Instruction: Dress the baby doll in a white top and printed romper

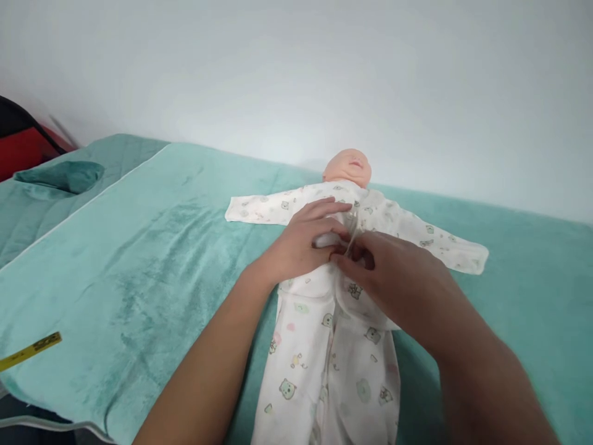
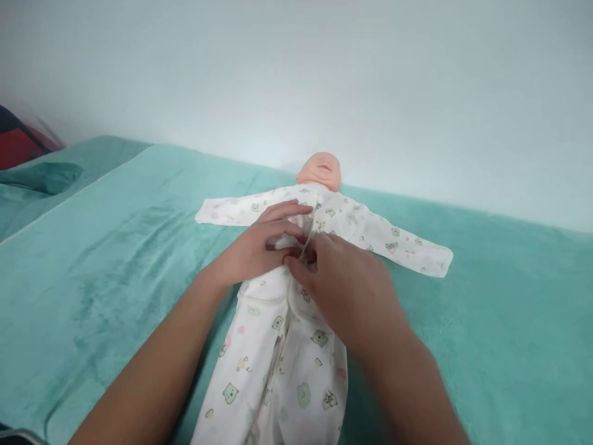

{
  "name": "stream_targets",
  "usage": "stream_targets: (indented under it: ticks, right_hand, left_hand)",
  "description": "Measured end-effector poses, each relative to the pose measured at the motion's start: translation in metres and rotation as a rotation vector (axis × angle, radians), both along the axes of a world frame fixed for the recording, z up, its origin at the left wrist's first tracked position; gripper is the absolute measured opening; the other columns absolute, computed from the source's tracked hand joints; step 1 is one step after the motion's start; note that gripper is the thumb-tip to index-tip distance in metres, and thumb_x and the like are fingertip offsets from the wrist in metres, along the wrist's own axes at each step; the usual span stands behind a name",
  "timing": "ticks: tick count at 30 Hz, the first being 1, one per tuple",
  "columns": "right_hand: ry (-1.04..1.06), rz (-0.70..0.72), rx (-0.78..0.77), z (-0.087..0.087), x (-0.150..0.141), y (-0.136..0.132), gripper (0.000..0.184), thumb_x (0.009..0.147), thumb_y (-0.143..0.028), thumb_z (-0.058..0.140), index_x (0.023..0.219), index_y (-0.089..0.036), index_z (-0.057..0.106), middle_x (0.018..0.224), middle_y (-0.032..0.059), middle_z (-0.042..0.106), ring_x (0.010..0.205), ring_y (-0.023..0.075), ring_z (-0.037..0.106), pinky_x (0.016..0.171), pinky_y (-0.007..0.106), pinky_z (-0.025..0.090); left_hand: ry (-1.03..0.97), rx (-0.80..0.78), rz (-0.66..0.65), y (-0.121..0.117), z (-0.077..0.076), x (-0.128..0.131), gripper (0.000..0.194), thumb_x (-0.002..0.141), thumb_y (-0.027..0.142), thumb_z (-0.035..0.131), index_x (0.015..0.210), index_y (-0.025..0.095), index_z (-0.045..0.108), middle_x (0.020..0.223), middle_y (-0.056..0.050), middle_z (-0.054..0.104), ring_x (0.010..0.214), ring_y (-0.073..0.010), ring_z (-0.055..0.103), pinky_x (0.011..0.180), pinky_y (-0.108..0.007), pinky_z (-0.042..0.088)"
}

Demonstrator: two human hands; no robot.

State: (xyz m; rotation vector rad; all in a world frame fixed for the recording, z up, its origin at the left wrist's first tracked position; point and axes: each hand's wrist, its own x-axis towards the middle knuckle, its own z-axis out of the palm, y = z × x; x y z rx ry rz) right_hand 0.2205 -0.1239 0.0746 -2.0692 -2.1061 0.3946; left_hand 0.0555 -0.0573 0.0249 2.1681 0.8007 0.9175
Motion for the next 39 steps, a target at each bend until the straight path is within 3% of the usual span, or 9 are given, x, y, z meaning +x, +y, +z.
stream_targets:
  ticks: [5,12,21,39]
  right_hand:
    - [-0.088,-0.014,0.045,-0.006,-0.009,0.001,0.018,0.084,-0.035,0.053,0.072,-0.023,0.052,0.072,-0.0001,0.061,0.058,0.0153,0.050,0.049,0.028,0.028]
    - [0.059,0.055,0.068,-0.009,0.004,0.006,0.017,0.079,-0.027,0.052,0.063,-0.022,0.048,0.062,-0.0011,0.056,0.051,0.0129,0.043,0.049,0.029,0.026]
    - [0.245,0.204,-0.046,-0.008,0.027,0.015,0.015,0.077,-0.026,0.054,0.064,-0.022,0.049,0.059,-0.0038,0.051,0.054,0.0120,0.043,0.049,0.026,0.029]
    - [0.398,-0.013,0.020,-0.020,0.018,0.021,0.011,0.079,-0.028,0.055,0.074,-0.024,0.064,0.059,-0.0028,0.057,0.052,0.0123,0.043,0.045,0.025,0.029]
  left_hand:
    - [-0.021,-0.043,0.020,0.001,0.000,0.001,0.008,0.082,0.017,0.063,0.083,0.023,0.067,0.143,-0.001,0.054,0.143,-0.0240,0.035,0.118,-0.050,0.034]
    - [-0.031,-0.021,0.011,0.001,-0.001,0.000,0.004,0.083,0.019,0.064,0.081,0.022,0.066,0.143,-0.002,0.054,0.143,-0.0246,0.036,0.116,-0.049,0.036]
    - [-0.011,-0.018,-0.001,0.001,0.001,-0.001,0.007,0.086,0.021,0.064,0.081,0.023,0.069,0.144,-0.001,0.053,0.143,-0.0262,0.036,0.115,-0.051,0.036]
    - [-0.034,-0.024,0.021,0.003,-0.004,0.001,0.016,0.086,0.016,0.059,0.084,0.024,0.072,0.143,0.000,0.055,0.143,-0.0253,0.037,0.114,-0.052,0.038]
